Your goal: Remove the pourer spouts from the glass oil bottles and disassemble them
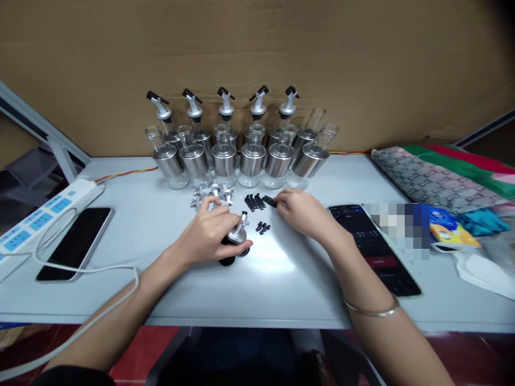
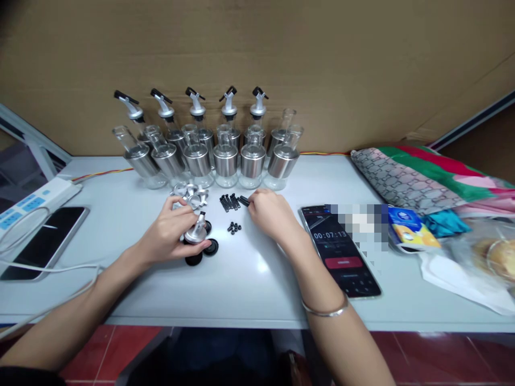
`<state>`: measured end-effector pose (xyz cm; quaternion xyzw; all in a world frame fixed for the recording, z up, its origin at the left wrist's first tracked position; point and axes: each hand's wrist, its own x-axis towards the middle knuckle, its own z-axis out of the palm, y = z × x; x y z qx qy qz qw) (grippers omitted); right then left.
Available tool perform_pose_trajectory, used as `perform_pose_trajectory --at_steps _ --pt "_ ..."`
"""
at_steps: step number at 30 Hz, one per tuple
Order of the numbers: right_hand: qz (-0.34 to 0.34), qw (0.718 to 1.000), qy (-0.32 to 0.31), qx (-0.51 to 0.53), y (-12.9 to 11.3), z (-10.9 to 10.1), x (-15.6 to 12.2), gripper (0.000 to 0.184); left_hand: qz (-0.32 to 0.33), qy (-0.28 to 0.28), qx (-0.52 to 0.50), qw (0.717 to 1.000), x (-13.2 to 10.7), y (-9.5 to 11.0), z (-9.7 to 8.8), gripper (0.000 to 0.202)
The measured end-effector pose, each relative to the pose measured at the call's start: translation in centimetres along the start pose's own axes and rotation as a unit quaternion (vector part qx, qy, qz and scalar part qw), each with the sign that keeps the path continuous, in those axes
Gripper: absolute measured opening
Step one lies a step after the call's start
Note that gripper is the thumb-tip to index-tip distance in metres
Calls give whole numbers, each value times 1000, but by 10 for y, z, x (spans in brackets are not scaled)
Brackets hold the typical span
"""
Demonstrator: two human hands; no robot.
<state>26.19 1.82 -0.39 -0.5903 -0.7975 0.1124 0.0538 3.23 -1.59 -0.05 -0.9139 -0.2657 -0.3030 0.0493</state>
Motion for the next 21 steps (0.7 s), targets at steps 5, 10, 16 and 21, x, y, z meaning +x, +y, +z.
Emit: perform_pose_trajectory --at_steps 5,10,16,21 --pt "9 1000 7 8 -2 -2 -2 28 -1 -2 4 1000 0 0 0 29" --pt "-11 1000 -1 27 -5 0 -1 30 2 -8 5 1000 0 0 0 28" --pt "-32 999 2 40 -10 5 -1 32 -4 -15 3 1000 0 0 1 28" --pt "-67 996 14 57 -10 12 -1 34 -5 -18 0 1000 -1 0 1 28"
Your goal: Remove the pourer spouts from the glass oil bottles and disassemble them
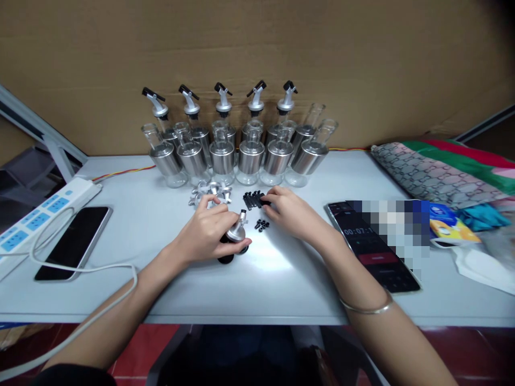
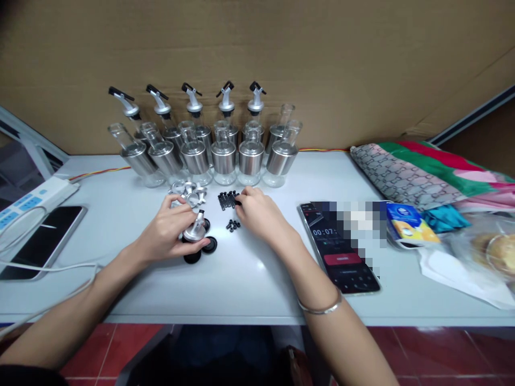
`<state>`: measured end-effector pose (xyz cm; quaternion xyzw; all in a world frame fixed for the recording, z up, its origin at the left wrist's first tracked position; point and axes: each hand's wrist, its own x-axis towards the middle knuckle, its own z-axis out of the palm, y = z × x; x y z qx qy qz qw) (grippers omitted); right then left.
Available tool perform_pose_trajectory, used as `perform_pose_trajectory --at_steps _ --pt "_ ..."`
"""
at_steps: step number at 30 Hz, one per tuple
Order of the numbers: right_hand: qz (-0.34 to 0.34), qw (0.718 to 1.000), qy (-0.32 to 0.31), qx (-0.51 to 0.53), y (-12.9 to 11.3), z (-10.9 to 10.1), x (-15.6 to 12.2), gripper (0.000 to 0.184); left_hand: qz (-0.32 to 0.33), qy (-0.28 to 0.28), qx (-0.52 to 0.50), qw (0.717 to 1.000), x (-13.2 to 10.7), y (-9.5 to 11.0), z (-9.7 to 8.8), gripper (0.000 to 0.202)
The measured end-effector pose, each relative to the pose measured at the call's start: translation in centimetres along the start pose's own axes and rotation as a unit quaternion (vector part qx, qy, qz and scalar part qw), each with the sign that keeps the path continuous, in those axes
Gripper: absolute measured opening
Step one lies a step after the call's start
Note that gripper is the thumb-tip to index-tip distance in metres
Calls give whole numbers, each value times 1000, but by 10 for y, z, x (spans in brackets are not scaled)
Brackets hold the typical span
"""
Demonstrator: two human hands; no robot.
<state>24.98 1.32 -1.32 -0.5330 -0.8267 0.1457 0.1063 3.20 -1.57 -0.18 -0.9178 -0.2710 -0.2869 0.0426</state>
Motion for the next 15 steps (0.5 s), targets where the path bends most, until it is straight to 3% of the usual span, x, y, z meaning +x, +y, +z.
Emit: perform_pose_trajectory --at_steps 8,15 --pt "-86 996 26 23 -5 5 -1 36 -7 -7 -4 1000 0 0 0 30" --pt "-91 996 -1 -11 -8 12 -1 37 -2 -15 0 1000 -1 1 2 31"
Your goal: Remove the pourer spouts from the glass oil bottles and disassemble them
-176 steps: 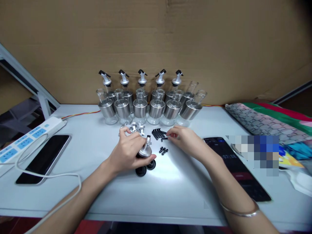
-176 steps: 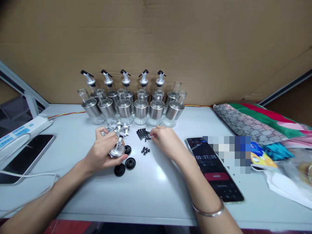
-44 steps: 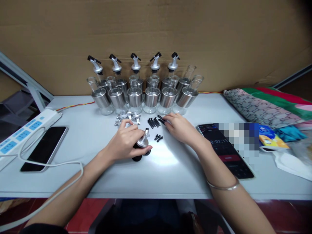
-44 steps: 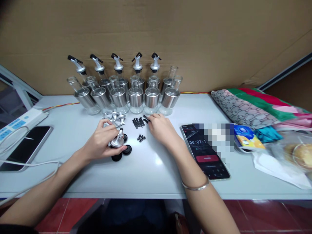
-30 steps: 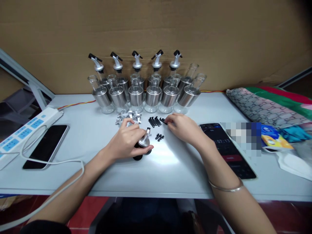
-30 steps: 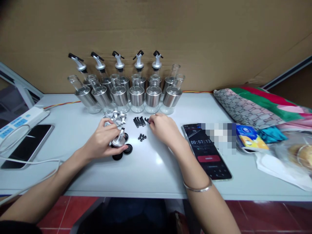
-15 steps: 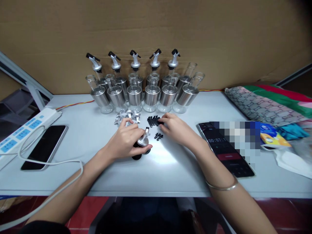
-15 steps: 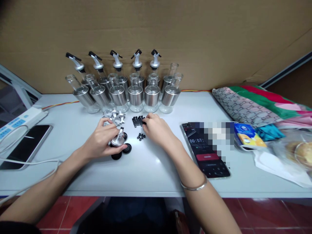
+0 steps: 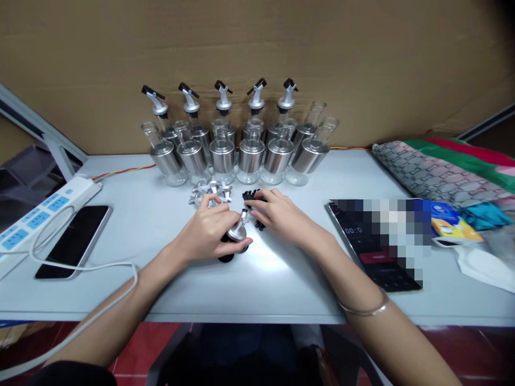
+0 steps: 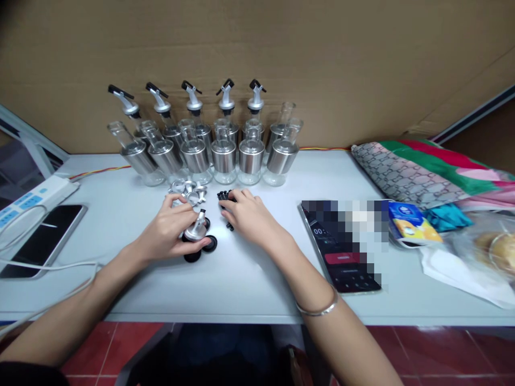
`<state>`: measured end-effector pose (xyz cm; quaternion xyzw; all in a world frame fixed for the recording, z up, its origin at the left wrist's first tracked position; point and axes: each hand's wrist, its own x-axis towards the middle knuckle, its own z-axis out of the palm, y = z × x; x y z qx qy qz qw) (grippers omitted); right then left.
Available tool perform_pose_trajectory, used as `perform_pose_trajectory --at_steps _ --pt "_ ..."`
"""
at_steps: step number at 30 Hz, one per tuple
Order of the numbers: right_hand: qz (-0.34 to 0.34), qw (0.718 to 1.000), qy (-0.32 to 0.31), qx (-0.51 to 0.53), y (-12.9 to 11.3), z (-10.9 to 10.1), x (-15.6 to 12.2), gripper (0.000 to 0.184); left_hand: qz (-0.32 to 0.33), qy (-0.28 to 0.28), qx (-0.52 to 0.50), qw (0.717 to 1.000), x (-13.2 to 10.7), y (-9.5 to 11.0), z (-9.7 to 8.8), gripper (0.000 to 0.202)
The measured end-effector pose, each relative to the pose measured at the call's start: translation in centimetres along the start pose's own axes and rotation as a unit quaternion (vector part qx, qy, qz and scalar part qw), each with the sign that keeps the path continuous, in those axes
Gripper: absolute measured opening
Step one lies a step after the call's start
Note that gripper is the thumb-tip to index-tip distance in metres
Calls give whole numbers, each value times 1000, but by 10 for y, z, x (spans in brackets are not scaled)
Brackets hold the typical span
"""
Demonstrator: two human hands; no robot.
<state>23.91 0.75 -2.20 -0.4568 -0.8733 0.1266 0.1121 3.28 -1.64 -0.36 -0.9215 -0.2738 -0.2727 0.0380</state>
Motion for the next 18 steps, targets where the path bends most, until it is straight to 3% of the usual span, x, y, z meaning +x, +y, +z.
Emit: perform_pose_trajectory --at_steps 8,12,15,18 --pt "-3 1000 -10 4 5 -2 -3 35 -9 -3 1 1000 -1 -1 1 34" --pt "-9 1000 24 9 2 -4 -1 31 -19 -3 -2 1000 -1 -1 1 35" --pt "-30 991 71 105 -6 -14 0 27 -26 -9 -8 1000 0 0 0 37" --pt "-47 959 76 270 -17 -26 -1 26 -28 -13 -26 999 1 -1 -1 39"
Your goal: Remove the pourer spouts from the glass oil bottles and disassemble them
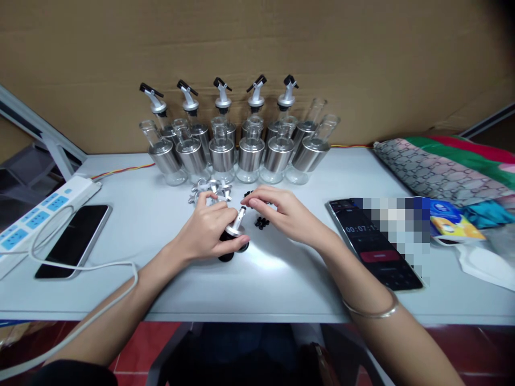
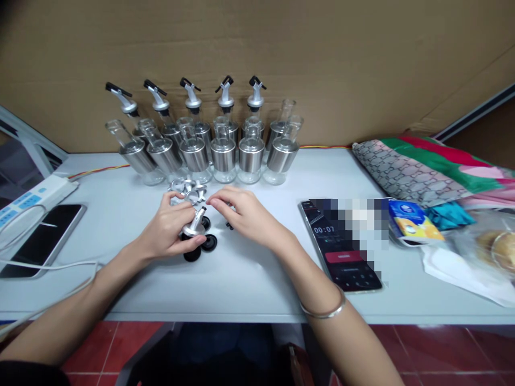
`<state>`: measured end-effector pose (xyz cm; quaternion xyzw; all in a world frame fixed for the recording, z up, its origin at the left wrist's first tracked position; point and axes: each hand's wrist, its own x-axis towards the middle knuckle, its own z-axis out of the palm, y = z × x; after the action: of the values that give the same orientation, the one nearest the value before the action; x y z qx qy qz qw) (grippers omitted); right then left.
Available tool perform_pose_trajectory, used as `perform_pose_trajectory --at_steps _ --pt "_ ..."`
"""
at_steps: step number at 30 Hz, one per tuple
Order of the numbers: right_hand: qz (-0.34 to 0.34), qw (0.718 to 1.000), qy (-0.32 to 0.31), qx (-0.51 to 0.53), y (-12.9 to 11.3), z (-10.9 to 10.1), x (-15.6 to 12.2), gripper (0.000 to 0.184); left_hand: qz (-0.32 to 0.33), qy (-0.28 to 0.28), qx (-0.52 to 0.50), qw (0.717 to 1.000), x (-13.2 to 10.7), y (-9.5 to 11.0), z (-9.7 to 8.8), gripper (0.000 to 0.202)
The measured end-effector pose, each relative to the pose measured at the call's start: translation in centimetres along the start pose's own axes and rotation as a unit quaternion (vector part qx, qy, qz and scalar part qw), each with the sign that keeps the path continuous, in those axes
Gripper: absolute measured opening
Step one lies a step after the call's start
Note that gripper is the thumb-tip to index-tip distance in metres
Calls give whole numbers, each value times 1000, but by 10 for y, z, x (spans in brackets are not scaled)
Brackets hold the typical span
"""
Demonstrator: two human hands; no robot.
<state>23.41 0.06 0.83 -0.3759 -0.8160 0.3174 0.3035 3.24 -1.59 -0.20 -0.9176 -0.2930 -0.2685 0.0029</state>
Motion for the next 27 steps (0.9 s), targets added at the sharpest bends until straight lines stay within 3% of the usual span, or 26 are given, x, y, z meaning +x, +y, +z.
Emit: perform_pose_trajectory --at_steps 3,6,13,19,24,27 --pt "8 994 -15 105 -11 0 -1 23 -8 -11 -41 999 -1 -1 -2 40" --pt "14 990 -16 142 -15 2 -3 19 -17 -27 -59 998 -2 -2 -2 45" --pt "-12 995 -13 97 -19 5 -3 29 -3 21 6 1000 0 2 1 20" --pt "-37 993 37 106 -19 15 -5 39 3 79 70 994 3 5 -3 14" --pt "26 978 14 207 -14 9 -5 46 -19 96 94 991 1 3 -5 15" --pt "58 974 2 217 -9 -8 -5 36 -46 88 90 991 0 1 -4 16"
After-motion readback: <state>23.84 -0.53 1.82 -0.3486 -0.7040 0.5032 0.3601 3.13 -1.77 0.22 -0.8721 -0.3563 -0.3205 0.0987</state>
